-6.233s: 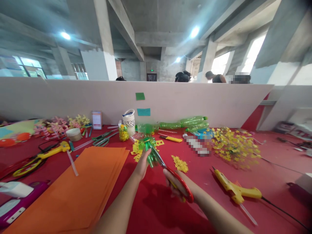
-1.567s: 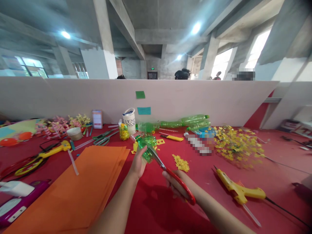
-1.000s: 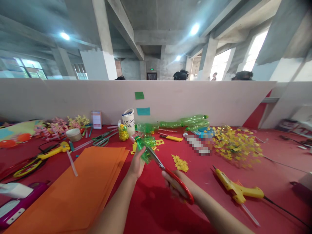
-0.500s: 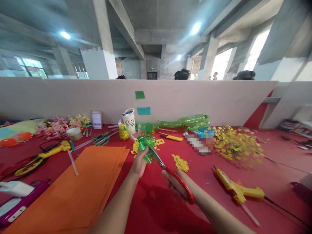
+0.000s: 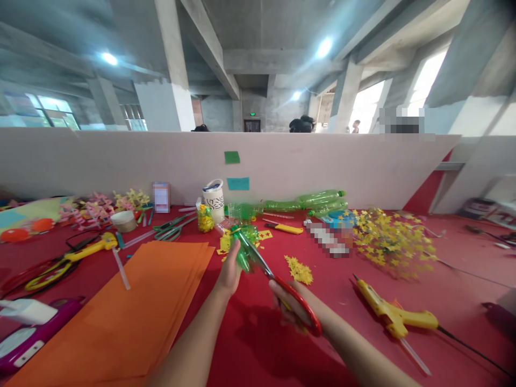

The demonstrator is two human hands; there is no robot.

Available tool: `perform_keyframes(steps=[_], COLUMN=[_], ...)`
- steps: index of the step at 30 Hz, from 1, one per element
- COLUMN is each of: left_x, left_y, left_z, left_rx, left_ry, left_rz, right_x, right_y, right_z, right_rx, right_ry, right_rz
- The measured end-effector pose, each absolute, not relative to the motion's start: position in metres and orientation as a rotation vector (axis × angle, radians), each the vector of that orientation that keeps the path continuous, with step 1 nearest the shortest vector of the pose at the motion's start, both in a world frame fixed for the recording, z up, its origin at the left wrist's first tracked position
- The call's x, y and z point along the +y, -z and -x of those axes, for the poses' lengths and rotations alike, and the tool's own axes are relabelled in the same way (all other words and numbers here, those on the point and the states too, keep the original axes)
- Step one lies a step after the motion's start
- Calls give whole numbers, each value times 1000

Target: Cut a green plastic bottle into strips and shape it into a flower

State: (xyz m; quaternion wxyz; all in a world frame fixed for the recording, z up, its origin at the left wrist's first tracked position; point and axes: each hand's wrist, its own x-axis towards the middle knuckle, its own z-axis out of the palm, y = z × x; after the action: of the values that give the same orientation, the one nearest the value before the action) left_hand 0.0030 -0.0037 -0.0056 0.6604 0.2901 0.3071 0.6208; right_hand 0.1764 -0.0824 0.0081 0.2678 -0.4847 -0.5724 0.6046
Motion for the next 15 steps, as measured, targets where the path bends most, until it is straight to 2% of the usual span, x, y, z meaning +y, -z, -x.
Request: perform_keyframes(steps=[15], left_x=[-6], left_y=[5], left_z=[-7], left_rx=[657], left_ry=[-1405], left_rz=[-687], right_x=[-87], right_y=[-19], right_z=[-170], right_rx=[-1565], right_ry=[-1481], right_rz=[1407])
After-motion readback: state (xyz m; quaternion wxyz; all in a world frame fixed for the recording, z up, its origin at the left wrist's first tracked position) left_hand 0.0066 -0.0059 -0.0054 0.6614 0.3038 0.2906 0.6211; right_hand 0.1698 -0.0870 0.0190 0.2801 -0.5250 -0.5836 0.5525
